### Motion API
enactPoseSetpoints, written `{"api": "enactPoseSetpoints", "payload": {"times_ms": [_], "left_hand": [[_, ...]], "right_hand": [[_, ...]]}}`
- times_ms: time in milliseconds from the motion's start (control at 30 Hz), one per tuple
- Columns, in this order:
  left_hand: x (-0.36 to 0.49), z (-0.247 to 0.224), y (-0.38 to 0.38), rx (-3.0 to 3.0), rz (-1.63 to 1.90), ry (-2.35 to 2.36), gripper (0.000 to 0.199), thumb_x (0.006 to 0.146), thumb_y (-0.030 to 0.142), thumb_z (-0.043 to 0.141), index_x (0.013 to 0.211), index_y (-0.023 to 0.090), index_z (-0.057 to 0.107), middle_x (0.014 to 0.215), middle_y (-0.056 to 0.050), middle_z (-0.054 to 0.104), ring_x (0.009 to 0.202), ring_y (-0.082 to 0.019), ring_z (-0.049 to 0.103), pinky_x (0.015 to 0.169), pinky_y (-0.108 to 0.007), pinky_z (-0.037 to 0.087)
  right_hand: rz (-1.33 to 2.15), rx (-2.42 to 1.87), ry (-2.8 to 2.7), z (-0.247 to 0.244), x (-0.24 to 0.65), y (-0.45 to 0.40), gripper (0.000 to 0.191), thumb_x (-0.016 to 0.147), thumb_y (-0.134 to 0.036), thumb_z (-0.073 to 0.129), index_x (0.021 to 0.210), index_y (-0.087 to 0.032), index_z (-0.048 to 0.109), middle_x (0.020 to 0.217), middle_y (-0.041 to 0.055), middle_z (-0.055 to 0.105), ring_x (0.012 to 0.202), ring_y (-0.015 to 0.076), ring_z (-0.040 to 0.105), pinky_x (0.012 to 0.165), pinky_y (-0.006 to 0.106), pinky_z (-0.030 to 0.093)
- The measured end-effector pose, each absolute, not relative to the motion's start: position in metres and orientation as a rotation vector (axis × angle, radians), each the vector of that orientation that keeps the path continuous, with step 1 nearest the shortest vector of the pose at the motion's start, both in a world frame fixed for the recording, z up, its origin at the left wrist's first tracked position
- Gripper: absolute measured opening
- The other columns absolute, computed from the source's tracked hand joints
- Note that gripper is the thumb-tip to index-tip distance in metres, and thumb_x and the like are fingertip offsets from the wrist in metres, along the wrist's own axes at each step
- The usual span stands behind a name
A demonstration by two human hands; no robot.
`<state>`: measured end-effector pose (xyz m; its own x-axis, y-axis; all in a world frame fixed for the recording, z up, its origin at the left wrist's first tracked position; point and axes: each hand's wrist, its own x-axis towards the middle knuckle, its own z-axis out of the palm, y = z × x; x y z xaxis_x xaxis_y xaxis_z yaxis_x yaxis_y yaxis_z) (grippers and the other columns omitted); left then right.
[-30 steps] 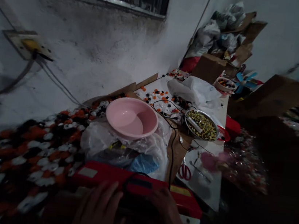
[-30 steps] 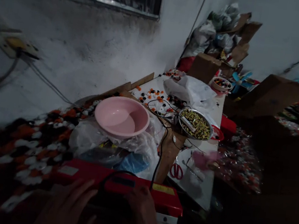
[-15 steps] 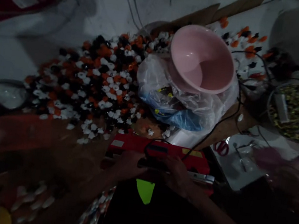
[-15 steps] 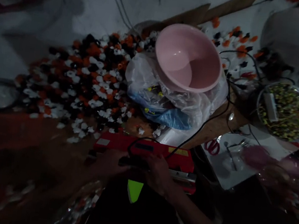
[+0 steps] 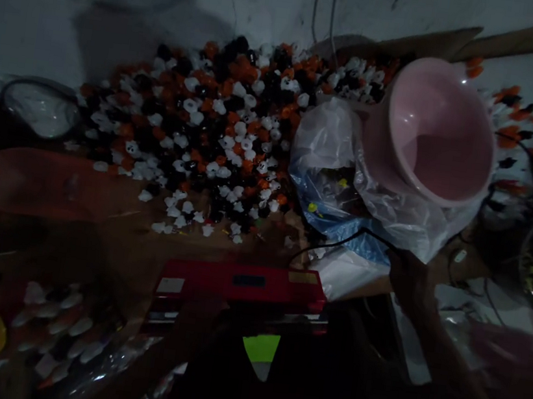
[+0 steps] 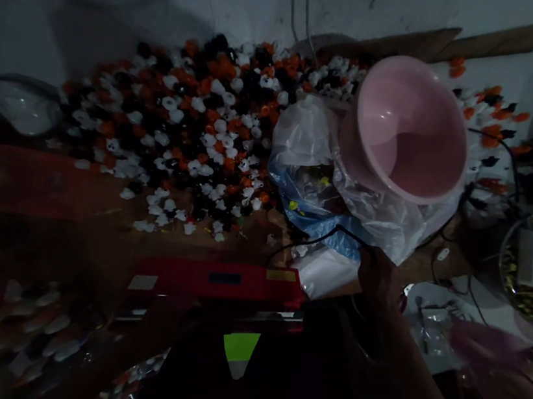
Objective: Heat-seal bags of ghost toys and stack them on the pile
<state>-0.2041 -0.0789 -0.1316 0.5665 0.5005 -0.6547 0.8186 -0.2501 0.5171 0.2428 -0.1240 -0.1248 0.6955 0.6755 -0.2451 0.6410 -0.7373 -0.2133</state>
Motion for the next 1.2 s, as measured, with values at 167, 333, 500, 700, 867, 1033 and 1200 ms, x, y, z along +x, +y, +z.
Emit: {"api": "enactPoseSetpoints", "payload": {"times_ms": [167,333,500,700,867,1033,1200], "left_hand": [[-0.246,-0.147,-0.091,1.865,-0.372,1.218,0.033,0.088,0.039,0.053,0.112,0.023,0.068,0.113,-0.007,0.07,0.103,-0.026,0.067,0.09,-0.038,0.052],[-0.262,-0.169,-0.081,1.839,-0.289,1.24,0.032,0.089,0.043,0.052,0.109,0.024,0.069,0.107,-0.005,0.072,0.097,-0.022,0.068,0.086,-0.033,0.053],[-0.27,-0.198,-0.066,1.9,-0.219,1.128,0.029,0.087,0.041,0.056,0.105,0.022,0.069,0.099,-0.006,0.073,0.092,-0.022,0.068,0.082,-0.032,0.052],[-0.286,-0.238,-0.075,1.91,-0.193,1.104,0.026,0.087,0.032,0.059,0.108,0.02,0.069,0.105,-0.007,0.072,0.096,-0.022,0.067,0.085,-0.034,0.052],[-0.294,-0.248,-0.104,1.895,-0.262,1.113,0.028,0.09,0.032,0.054,0.112,0.021,0.067,0.111,-0.009,0.07,0.102,-0.025,0.065,0.092,-0.038,0.05],[-0.297,-0.254,-0.133,1.864,-0.383,1.176,0.03,0.091,0.021,0.047,0.113,0.022,0.067,0.11,-0.01,0.07,0.101,-0.024,0.066,0.09,-0.038,0.052],[-0.297,-0.267,-0.141,1.84,-0.395,1.226,0.027,0.092,0.031,0.054,0.115,0.018,0.062,0.114,-0.01,0.066,0.101,-0.021,0.064,0.088,-0.041,0.054]], "right_hand": [[0.164,-2.995,-1.471,-0.157,0.224,-0.094,0.036,0.089,-0.027,0.044,0.114,-0.011,0.065,0.098,0.0174,0.064,0.088,0.0301,0.057,0.082,0.044,0.039],[0.347,-2.138,-2.184,-0.157,0.121,-0.09,0.04,0.09,-0.021,0.042,0.127,-0.012,0.055,0.124,0.0165,0.056,0.112,0.0293,0.049,0.098,0.046,0.037],[1.09,-1.52,-2.415,-0.2,0.018,-0.127,0.064,0.085,-0.045,0.061,0.136,-0.008,0.047,0.137,0.0192,0.049,0.127,0.0314,0.042,0.103,0.046,0.039],[0.938,-1.835,-2.525,-0.238,0.028,-0.155,0.037,0.089,-0.034,0.057,0.115,-0.008,0.062,0.117,0.0227,0.06,0.105,0.0337,0.055,0.093,0.053,0.042],[1.077,-1.766,-2.545,-0.235,0.014,-0.175,0.035,0.085,-0.044,0.064,0.109,-0.018,0.065,0.107,0.0127,0.063,0.104,0.0301,0.054,0.096,0.051,0.039],[1.109,-1.95,-2.474,-0.248,-0.011,-0.222,0.036,0.082,-0.024,0.067,0.117,-0.015,0.061,0.113,0.0151,0.062,0.109,0.0313,0.055,0.096,0.05,0.042],[1.142,-2.017,-2.508,-0.274,-0.021,-0.24,0.027,0.076,-0.008,0.063,0.101,-0.016,0.067,0.106,0.0143,0.067,0.103,0.0309,0.059,0.095,0.048,0.043]]}}
